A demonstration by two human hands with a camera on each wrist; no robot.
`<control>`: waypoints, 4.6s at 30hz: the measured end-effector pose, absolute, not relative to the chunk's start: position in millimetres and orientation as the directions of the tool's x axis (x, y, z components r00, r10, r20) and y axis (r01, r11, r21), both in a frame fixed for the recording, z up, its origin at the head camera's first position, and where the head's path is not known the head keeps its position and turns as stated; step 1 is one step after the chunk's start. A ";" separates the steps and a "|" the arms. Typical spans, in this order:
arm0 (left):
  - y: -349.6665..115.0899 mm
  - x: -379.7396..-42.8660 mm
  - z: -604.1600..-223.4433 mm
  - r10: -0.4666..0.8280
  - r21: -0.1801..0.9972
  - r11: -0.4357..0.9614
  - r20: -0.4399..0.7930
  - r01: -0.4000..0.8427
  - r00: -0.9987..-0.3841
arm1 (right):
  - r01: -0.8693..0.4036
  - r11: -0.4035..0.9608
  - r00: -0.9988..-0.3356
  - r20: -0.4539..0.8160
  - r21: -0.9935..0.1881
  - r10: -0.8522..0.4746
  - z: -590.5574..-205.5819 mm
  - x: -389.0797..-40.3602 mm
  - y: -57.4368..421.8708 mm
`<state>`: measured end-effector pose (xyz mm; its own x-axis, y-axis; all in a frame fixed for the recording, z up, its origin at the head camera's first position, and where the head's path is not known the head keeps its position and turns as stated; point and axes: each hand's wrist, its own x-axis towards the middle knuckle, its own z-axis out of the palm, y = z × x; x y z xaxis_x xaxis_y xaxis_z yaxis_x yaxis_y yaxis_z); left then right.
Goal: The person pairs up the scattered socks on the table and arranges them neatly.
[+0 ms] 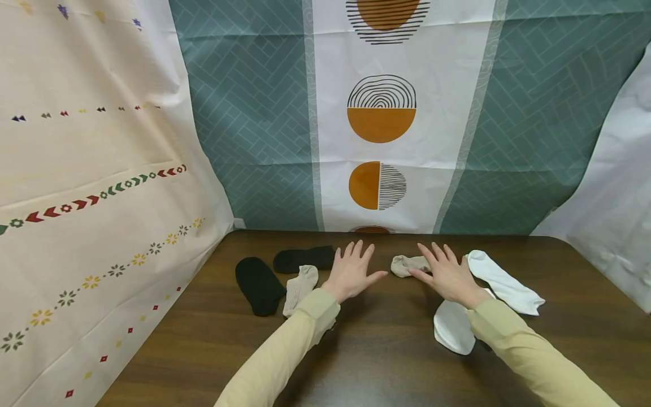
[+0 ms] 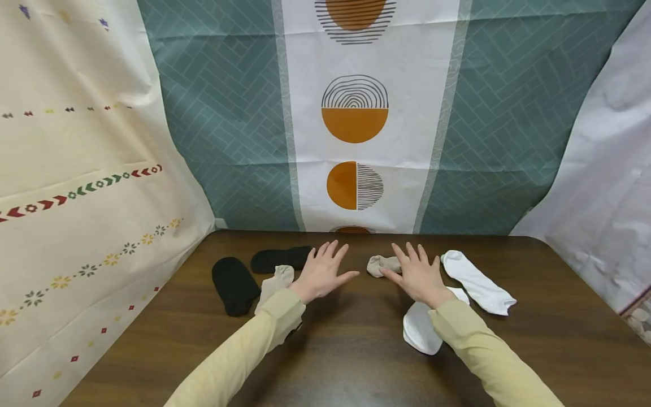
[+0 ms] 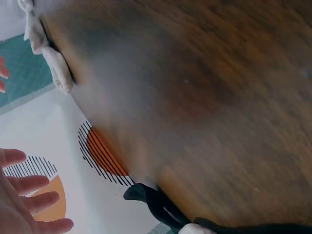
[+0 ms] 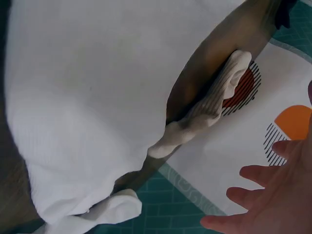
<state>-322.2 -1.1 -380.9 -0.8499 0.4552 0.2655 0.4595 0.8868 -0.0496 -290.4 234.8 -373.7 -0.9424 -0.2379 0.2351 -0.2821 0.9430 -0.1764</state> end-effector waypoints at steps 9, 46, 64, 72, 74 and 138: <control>5.5 -322.3 -382.5 0.480 -0.051 0.874 0.256 0.484 -0.839 | -0.292 0.943 -0.931 0.274 -0.160 -0.242 -372.8 -289.4 244.7; 30.2 -327.9 -389.0 0.486 -0.085 0.873 0.235 0.480 -0.842 | -0.254 0.919 -0.945 0.278 -0.300 -0.171 -380.3 -301.0 265.2; 51.6 -329.8 -391.3 0.422 0.053 0.897 0.201 0.440 -0.884 | -0.245 0.929 -0.943 0.288 -0.275 -0.164 -384.8 -309.9 264.5; 59.3 -330.7 -391.4 0.352 0.145 0.910 0.226 0.389 -0.908 | -0.211 0.929 -0.962 0.232 -0.304 -0.142 -387.2 -314.9 266.0; 61.8 -330.5 -391.5 0.335 0.158 0.914 0.225 0.374 -0.915 | -0.206 0.926 -0.966 0.219 -0.317 -0.140 -387.7 -315.4 265.6; 77.7 -353.8 -403.2 0.264 0.225 0.925 0.196 0.305 -0.944 | -0.228 0.880 -0.971 0.161 -0.416 -0.176 -395.7 -329.0 265.5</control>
<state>-353.8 77.7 -403.2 -0.9445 0.2639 0.1958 0.3052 0.9254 0.2245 -329.0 265.5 -395.7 -0.9711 -0.1758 0.1613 -0.2284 0.8803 -0.4158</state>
